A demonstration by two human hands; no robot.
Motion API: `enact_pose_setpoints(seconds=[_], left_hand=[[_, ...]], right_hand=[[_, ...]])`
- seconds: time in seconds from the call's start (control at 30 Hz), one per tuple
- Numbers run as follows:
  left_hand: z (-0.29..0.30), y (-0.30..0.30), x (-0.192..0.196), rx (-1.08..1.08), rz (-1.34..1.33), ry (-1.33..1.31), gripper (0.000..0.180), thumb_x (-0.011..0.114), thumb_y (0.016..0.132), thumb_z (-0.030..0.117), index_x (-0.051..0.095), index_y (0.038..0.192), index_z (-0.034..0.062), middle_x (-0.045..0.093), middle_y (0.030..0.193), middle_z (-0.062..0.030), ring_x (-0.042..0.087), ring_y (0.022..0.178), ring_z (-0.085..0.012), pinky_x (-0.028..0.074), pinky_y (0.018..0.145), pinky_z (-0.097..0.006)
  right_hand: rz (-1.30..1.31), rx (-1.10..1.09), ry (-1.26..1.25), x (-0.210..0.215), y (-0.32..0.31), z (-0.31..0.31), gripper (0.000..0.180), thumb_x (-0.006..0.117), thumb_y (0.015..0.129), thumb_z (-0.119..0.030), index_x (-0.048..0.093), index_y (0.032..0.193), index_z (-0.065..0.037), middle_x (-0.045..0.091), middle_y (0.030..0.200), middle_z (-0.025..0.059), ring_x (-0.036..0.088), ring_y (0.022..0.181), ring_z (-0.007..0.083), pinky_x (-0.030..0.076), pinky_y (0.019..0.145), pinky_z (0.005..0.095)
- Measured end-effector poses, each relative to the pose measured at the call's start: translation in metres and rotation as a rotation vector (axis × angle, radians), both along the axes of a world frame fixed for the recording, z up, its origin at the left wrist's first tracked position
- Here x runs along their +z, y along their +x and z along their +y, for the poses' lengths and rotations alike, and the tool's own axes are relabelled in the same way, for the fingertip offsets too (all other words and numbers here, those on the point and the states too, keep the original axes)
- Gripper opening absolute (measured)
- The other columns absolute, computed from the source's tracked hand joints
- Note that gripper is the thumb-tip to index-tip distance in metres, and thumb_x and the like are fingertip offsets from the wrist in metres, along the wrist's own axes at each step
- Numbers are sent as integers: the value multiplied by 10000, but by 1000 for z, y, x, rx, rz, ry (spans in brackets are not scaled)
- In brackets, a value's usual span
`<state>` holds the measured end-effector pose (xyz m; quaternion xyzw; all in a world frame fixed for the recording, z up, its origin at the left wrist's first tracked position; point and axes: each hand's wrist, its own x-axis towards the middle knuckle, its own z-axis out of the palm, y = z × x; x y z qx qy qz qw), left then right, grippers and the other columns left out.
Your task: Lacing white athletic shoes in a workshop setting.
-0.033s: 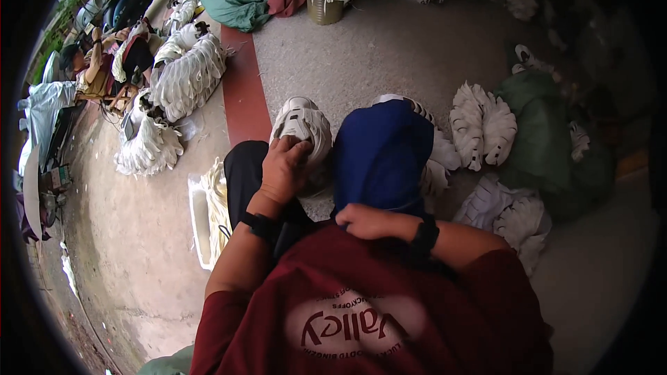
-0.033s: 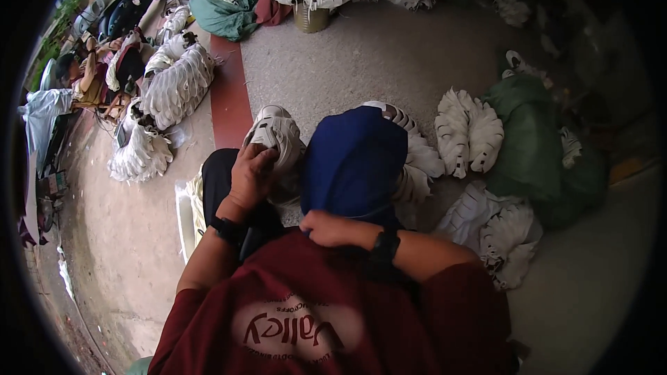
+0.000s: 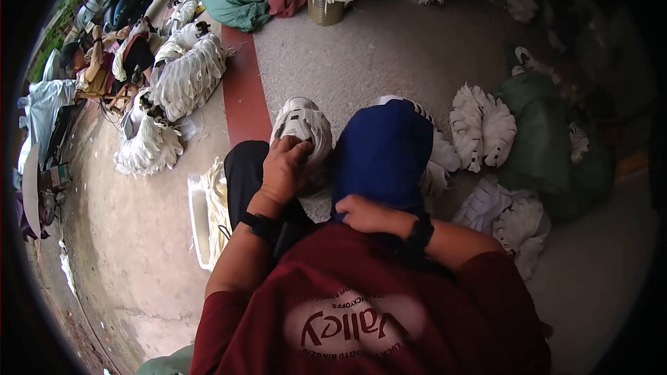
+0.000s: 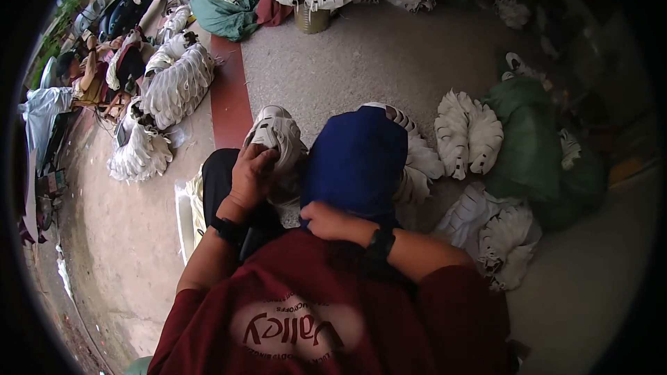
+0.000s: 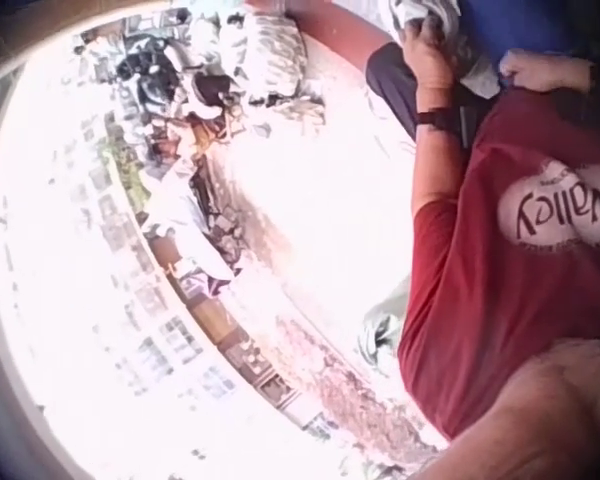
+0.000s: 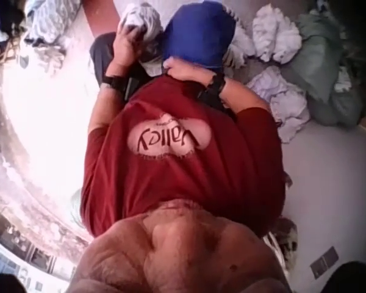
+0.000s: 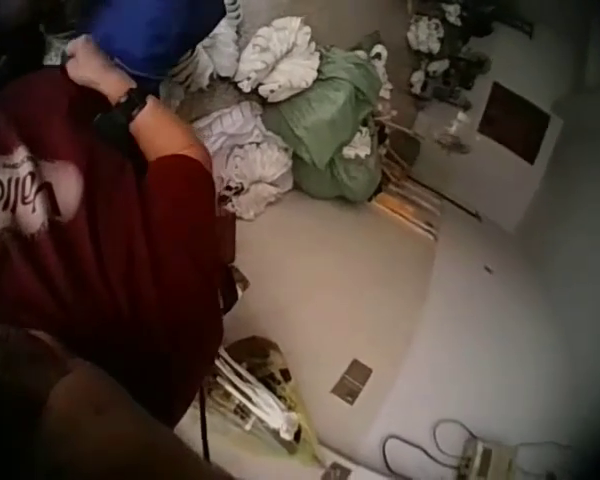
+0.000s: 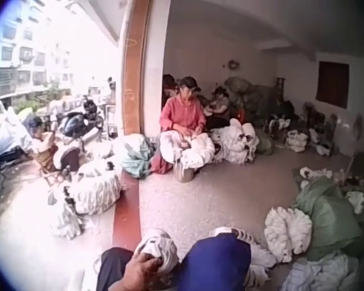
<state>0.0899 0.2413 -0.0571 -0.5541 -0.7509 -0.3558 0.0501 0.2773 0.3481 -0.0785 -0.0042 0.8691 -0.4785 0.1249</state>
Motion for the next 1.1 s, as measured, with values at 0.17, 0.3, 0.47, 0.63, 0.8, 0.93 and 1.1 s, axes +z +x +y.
enact_pose_setpoints(seconds=[0.17, 0.3, 0.47, 0.63, 0.8, 0.93, 1.1], left_hand=[[-3, -1, -1, 2, 2, -11, 333, 693, 618, 130, 618, 943, 128, 566, 917, -67, 537, 858, -295, 463, 732, -373], [-3, -2, -3, -10, 12, 26, 345, 691, 614, 126, 622, 952, 132, 561, 911, -60, 535, 848, -287, 463, 720, -371], [-6, -7, -6, -59, -21, 38, 353, 684, 624, 117, 618, 971, 103, 566, 920, -75, 536, 852, -303, 470, 728, -371], [-19, -15, -6, -145, -171, 149, 296, 645, 654, 65, 597, 945, 44, 571, 969, -126, 541, 885, -318, 465, 751, -379], [-6, -28, -8, 186, -116, 349, 262, 604, 734, 88, 572, 986, 23, 564, 995, -165, 532, 929, -337, 440, 809, -391], [18, -31, -22, 304, -337, 23, 384, 567, 800, 207, 495, 1107, -12, 524, 1101, -227, 490, 1002, -398, 401, 874, -429], [-4, 4, -51, 274, -158, 46, 517, 592, 790, 168, 391, 1223, -30, 382, 1287, -245, 369, 1190, -400, 345, 969, -407]], right_hand=[[91, 0, 283, -32, -23, -11, 116, 529, 714, -67, 563, 773, 26, 548, 724, 236, 571, 778, 367, 433, 710, 420], [-58, 223, 113, -20, -38, -2, 182, 560, 763, -142, 558, 838, 24, 583, 859, 196, 564, 828, 357, 448, 710, 404], [562, -607, 229, 13, -75, 13, 267, 534, 824, -188, 516, 958, 42, 559, 946, 217, 538, 895, 383, 440, 745, 418], [566, -627, 310, 3, -135, 13, 469, 568, 825, -238, 416, 1090, 119, 504, 998, 287, 474, 993, 424, 401, 870, 440], [358, -539, 212, -19, -143, 33, 416, 553, 823, -119, 384, 1159, 58, 478, 1061, 281, 468, 1005, 427, 402, 857, 424], [549, -424, 219, -16, -106, 26, 461, 534, 829, -96, 339, 1216, 60, 383, 1222, 300, 402, 1115, 447, 376, 916, 429], [271, -390, 454, -8, -74, 10, 639, 611, 775, -117, 261, 1284, 46, 274, 1337, 323, 334, 1213, 460, 337, 1000, 419]])
